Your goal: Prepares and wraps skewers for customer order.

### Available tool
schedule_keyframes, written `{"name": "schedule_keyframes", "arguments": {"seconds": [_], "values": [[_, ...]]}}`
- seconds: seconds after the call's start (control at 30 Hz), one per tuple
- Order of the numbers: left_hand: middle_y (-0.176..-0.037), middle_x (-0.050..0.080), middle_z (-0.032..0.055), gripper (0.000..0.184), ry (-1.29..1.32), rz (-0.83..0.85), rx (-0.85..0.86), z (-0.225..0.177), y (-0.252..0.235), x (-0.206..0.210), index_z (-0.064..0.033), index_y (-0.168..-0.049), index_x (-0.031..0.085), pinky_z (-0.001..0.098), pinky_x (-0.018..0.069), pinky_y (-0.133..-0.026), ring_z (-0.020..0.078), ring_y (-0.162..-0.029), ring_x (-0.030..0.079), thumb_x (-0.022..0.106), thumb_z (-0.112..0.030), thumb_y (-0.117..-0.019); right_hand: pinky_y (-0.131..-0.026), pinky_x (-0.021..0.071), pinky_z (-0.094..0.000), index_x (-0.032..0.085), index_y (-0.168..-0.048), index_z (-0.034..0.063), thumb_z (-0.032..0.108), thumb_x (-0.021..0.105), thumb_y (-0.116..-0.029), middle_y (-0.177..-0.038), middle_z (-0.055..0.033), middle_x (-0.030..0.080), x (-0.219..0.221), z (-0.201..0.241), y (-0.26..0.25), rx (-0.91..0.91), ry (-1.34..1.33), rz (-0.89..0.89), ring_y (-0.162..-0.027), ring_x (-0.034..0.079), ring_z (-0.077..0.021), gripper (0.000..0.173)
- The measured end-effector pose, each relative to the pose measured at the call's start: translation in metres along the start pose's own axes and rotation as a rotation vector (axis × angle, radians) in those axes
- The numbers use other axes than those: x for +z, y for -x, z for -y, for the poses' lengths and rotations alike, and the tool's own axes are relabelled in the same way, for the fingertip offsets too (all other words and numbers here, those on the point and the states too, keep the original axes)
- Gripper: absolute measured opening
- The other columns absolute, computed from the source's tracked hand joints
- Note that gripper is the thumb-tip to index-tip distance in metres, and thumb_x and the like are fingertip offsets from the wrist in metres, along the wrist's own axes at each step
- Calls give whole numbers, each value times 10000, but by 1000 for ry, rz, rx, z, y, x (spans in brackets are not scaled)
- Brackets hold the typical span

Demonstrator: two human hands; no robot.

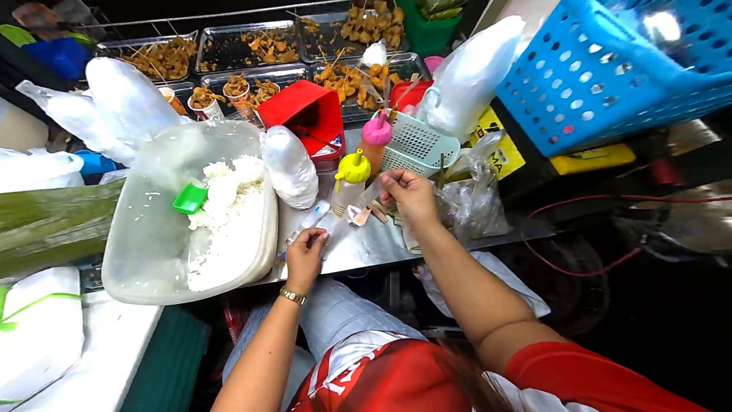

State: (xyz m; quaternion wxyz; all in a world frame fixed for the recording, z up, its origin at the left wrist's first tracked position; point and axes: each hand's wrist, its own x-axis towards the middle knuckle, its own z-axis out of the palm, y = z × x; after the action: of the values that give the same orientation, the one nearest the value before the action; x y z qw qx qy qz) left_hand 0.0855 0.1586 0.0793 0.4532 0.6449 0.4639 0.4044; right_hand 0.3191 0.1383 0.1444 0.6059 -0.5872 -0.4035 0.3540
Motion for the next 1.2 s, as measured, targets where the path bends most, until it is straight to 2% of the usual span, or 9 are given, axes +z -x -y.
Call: {"name": "schedule_keyframes", "arguments": {"seconds": [0.17, 0.3, 0.47, 0.57, 0.67, 0.77, 0.9, 1.1, 1.2], "values": [[-1105, 711, 157, 252, -304, 301, -245, 1, -13, -3, 51, -1206, 663, 310, 541, -931, 152, -975, 689, 628, -67, -985, -635, 560, -245, 614, -1154, -1, 171, 602, -1049, -840, -26, 631, -22, -43, -19, 378, -54, -182, -619, 602, -71, 201], [-1011, 702, 124, 213, -361, 269, -329, 1, -8, -1, 30, -1157, 674, 311, 556, -829, 135, -845, 675, 611, -114, -1013, -727, 590, -280, 564, -1227, -45, 186, 540, -1081, -926, -80, 643, -32, -51, -26, 445, -147, -183, -731, 663, -110, 274], [-1110, 690, 238, 289, -592, 282, -266, -18, -4, -2, 81, -1198, 644, 448, 502, -984, 313, -1049, 677, 477, -122, -1076, -885, 596, -414, 403, -1517, -30, 303, 556, -1077, -1332, -207, 617, -41, -39, -23, 305, 234, -90, -997, 713, -261, 572], [-1083, 706, 237, 285, -627, 285, -158, -25, 2, 4, 76, -1182, 658, 459, 517, -960, 328, -1024, 695, 481, -116, -1069, -866, 565, -513, 462, -1478, -67, 232, 630, -1033, -1432, -304, 502, -33, -26, -5, -9, 688, -61, -1015, 668, -380, 562], [-1011, 738, 180, 234, -497, 238, 22, -22, 7, 13, 56, -1092, 723, 380, 559, -892, 244, -917, 718, 574, -110, -1021, -802, 583, -405, 616, -1344, -23, 162, 637, -1006, -1280, -228, 626, -10, -27, 19, -131, 587, 276, -898, 678, -252, 386], [-999, 739, 160, 193, -403, 241, 139, -31, 8, 14, 43, -1052, 743, 316, 579, -825, 185, -860, 716, 619, -91, -989, -750, 553, -278, 541, -1442, -8, 200, 588, -1041, -1219, -151, 675, 13, -38, 30, 51, 377, 745, -807, 653, -107, 454], [-978, 730, 109, 188, -318, 276, 108, -42, 8, -5, 26, -1061, 736, 234, 564, -765, 86, -791, 680, 652, -118, -974, -649, 476, -193, 699, -1029, -43, 193, 625, -1020, -800, -32, 655, 20, -51, 35, 64, 282, 780, -655, 552, -4, 247], [-872, 718, 20, 155, -74, 204, -109, -41, 12, -21, 36, -1091, 665, 228, 589, -710, 44, -722, 681, 652, -22, -948, -785, 499, -260, 760, -970, -34, 224, 686, -976, -950, -145, 699, 19, -43, 33, -192, 359, 714, -846, 622, -123, 268], [-887, 718, 68, 179, -293, 229, 28, -42, 17, -19, 41, -1085, 699, 249, 553, -723, 76, -738, 662, 591, -64, -987, -717, 484, -247, 671, -1273, -22, 229, 731, -944, -1213, -170, 667, 20, -30, 38, -181, 357, 683, -785, 577, -101, 418]]}}
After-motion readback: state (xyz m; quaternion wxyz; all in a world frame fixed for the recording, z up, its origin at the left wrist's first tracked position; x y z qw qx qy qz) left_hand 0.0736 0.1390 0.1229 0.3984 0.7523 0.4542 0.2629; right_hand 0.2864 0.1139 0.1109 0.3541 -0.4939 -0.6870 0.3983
